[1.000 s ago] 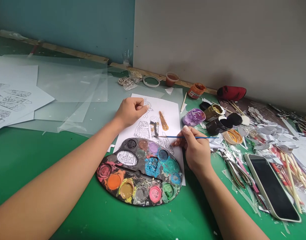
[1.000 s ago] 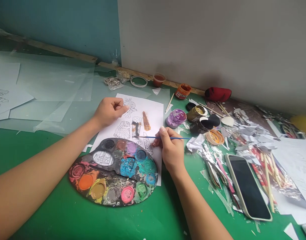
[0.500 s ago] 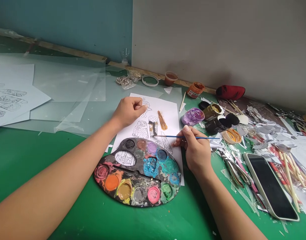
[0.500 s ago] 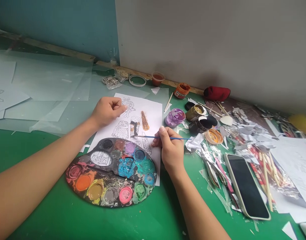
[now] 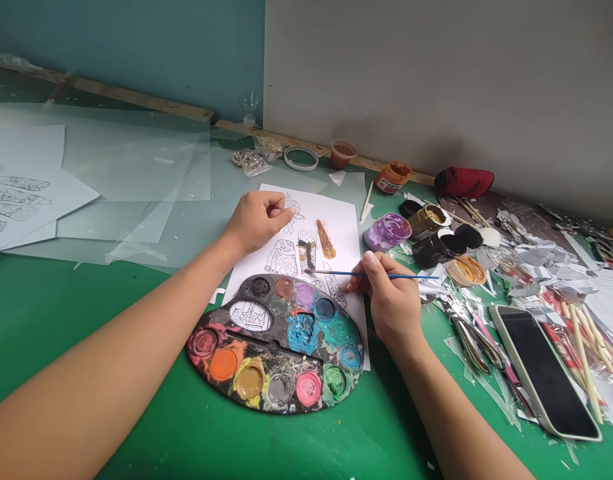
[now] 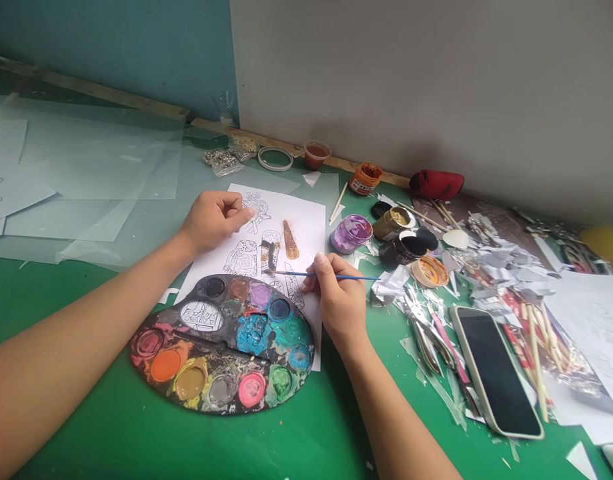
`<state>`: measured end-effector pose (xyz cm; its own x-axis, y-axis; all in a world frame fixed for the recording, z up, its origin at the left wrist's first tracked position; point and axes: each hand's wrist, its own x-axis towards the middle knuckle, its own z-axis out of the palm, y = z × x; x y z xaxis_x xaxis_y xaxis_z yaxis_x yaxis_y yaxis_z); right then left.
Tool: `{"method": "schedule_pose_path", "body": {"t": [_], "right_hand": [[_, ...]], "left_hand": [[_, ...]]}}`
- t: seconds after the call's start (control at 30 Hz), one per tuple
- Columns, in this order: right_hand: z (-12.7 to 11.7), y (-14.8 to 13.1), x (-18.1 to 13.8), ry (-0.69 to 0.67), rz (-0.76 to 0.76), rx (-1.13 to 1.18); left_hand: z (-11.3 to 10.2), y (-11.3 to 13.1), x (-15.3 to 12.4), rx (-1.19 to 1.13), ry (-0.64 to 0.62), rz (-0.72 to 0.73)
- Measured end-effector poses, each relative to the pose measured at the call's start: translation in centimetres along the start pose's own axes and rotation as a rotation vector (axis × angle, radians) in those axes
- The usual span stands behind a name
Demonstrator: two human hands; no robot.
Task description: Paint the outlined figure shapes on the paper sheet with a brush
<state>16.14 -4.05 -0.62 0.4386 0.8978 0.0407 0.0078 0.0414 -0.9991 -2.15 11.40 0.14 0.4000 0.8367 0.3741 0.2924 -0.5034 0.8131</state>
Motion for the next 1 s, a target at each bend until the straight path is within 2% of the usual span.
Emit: {"method": "schedule_pose_path", "body": {"t": [0.13, 0.33, 0.5, 0.67, 0.87, 1.0], "right_hand": [[-0.15, 0.01, -0.09, 0.039, -0.009, 0.017], [0.21, -0.31, -0.27, -0.037, -0.018, -0.056], [-0.03, -0.25, -0.20, 0.033, -0.013, 0.014], [0.14, -0.34, -0.39, -0.031, -0.017, -0.020], [-0.23, -0.14, -0.28, 0.033, -0.036, -0.026], [-0.10, -0.25, -0.34, -0.018, -0.050, -0.063]], "left_hand": [[0.00, 0.07, -0.02, 0.003, -0.002, -0.002], [0.04, -0.01, 0.00, 0.002, 0.003, 0.007], [0.05, 0.00, 0.03, -0.002, -0.001, 0.005], [0.08, 0.05, 0.07, 0.004, -0.001, 0.008], [0.15, -0.05, 0.06, 0.007, 0.004, 0.015], [0.10, 0.10, 0.00, 0.010, -0.003, -0.005]]}}
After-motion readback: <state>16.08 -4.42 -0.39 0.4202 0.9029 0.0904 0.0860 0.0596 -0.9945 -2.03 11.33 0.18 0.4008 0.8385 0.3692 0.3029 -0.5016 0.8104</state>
